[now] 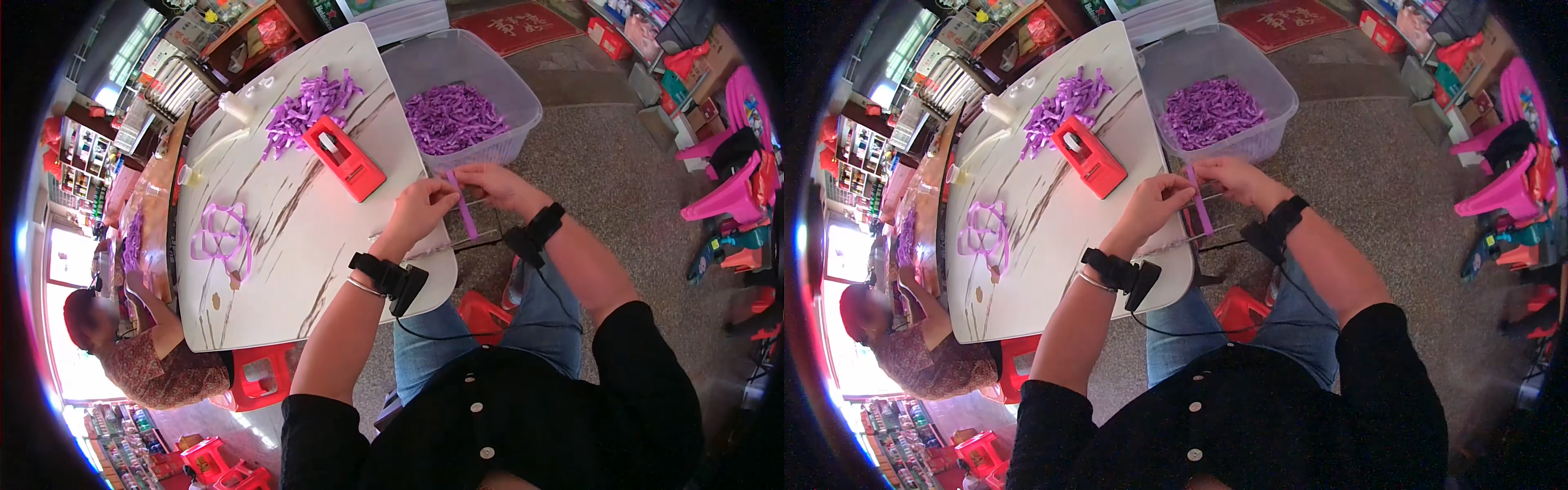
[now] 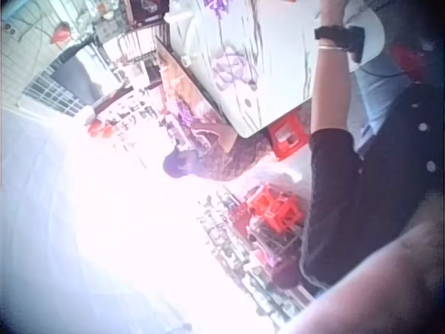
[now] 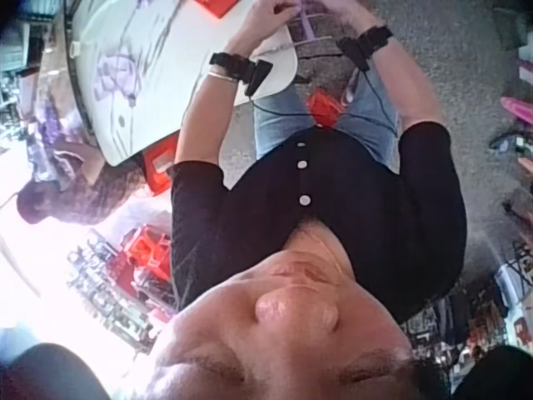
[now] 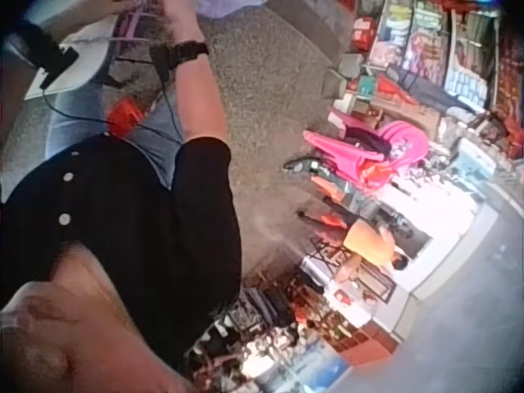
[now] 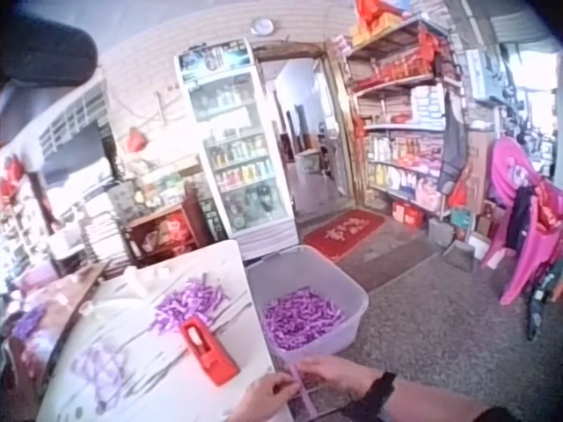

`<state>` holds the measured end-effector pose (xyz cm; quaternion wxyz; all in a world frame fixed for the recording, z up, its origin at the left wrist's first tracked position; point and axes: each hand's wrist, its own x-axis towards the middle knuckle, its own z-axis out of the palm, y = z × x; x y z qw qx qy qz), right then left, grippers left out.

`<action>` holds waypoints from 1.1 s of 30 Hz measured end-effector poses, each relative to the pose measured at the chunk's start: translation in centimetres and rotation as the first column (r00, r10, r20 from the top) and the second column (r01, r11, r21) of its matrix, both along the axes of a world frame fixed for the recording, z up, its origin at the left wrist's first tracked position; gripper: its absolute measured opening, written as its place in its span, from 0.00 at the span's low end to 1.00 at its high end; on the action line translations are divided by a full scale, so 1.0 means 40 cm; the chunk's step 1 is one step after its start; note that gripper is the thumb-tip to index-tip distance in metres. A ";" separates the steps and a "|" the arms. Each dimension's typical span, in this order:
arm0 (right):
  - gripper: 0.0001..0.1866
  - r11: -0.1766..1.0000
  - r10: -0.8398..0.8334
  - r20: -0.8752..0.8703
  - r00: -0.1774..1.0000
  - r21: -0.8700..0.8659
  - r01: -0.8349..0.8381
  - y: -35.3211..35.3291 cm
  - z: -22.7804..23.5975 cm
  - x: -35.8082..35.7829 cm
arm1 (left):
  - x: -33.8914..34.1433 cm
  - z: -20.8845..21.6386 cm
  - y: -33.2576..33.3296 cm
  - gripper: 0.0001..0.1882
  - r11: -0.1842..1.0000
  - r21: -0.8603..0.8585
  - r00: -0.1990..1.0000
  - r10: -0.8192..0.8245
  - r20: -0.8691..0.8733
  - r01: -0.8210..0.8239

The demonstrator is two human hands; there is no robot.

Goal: Making decorative bows by wrapping and tying purple ribbons around a wooden jig frame.

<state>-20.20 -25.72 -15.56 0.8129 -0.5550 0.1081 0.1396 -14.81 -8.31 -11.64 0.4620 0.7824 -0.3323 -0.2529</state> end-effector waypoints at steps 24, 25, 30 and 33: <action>0.04 0.873 -0.454 -0.058 0.889 0.173 0.457 0.198 -0.065 -0.272 | 0.000 0.028 -0.025 0.14 0.921 0.380 0.965 -0.167 0.204 0.079; 0.04 0.873 -0.454 -0.055 0.889 0.173 0.456 0.198 -0.059 -0.272 | -0.001 0.032 -0.024 0.14 0.915 0.398 0.961 -0.167 0.220 0.068; 0.05 0.913 -0.388 -0.054 0.920 0.115 0.392 0.187 -0.038 -0.266 | -0.024 0.027 -0.006 0.13 0.965 0.262 0.949 -0.087 0.303 0.005; 0.06 0.922 -0.364 -0.079 0.928 0.112 0.371 0.176 -0.039 -0.269 | -0.086 0.035 0.030 0.13 0.997 0.002 0.952 0.070 0.299 -0.074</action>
